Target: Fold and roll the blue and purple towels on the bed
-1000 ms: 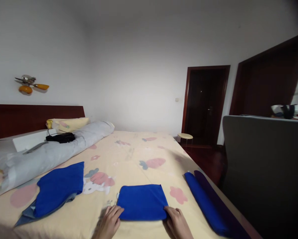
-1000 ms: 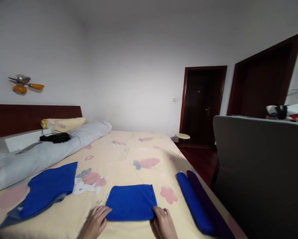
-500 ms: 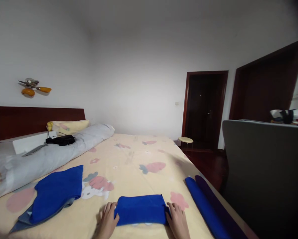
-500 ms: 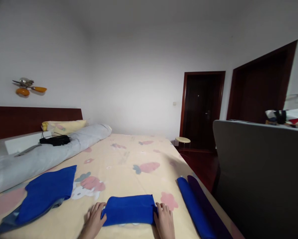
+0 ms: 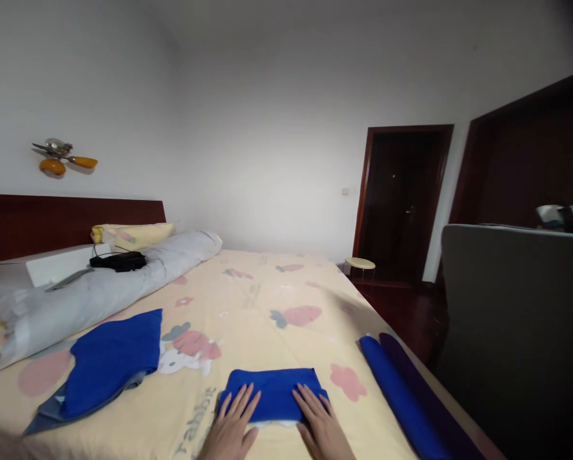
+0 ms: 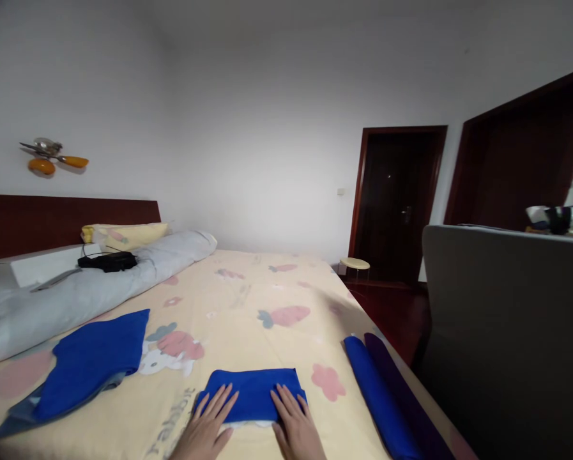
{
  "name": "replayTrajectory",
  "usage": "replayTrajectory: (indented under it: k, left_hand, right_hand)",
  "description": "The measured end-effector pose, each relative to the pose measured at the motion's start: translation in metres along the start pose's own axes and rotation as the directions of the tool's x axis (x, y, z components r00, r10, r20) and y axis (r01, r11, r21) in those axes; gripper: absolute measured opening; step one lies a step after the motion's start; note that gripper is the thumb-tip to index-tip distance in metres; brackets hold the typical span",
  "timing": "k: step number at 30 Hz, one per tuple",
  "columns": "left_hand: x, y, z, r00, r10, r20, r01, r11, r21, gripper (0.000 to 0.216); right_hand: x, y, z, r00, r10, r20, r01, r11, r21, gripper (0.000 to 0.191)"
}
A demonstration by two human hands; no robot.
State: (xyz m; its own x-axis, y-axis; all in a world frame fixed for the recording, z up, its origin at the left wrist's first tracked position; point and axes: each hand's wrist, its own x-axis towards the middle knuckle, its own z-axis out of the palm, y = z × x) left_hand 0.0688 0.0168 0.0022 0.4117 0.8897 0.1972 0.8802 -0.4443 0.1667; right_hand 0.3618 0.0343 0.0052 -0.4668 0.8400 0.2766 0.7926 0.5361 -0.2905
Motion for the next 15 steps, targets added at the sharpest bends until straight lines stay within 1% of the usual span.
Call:
replayTrajectory:
  k: [2,4,6,9,12,15]
  left_hand:
    - [-0.009,-0.012,-0.003,0.999,-0.041,-0.007,0.041,0.999,0.007,0.072]
    - [-0.013,-0.020,-0.004,0.998,-0.070,0.000,0.070,0.998,0.000,0.070]
    - [-0.014,-0.023,-0.004,0.995,-0.093,0.021,0.094,0.995,-0.020,0.071]
    - [-0.011,-0.024,-0.003,0.993,-0.115,0.035,0.116,0.992,-0.041,0.074]
    - [-0.009,-0.030,-0.006,0.995,-0.092,-0.031,0.091,0.996,-0.023,0.073]
    - [-0.014,-0.038,-0.015,0.993,-0.028,-0.113,0.028,1.000,0.006,0.071]
  right_hand:
    - [-0.008,0.015,-0.007,0.996,0.086,0.008,-0.086,0.996,0.011,0.054]
    - [-0.013,0.025,-0.008,0.989,0.145,0.007,-0.146,0.989,0.025,0.054]
    - [-0.015,0.028,-0.005,0.986,0.169,-0.005,-0.169,0.985,0.037,0.055]
    - [-0.013,0.027,0.000,0.985,0.172,-0.036,-0.170,0.985,0.037,0.061]
    - [-0.010,0.024,0.000,0.983,0.173,-0.062,-0.172,0.985,0.023,0.065]
    - [-0.008,0.018,-0.010,0.982,0.172,-0.080,-0.172,0.985,0.015,0.061]
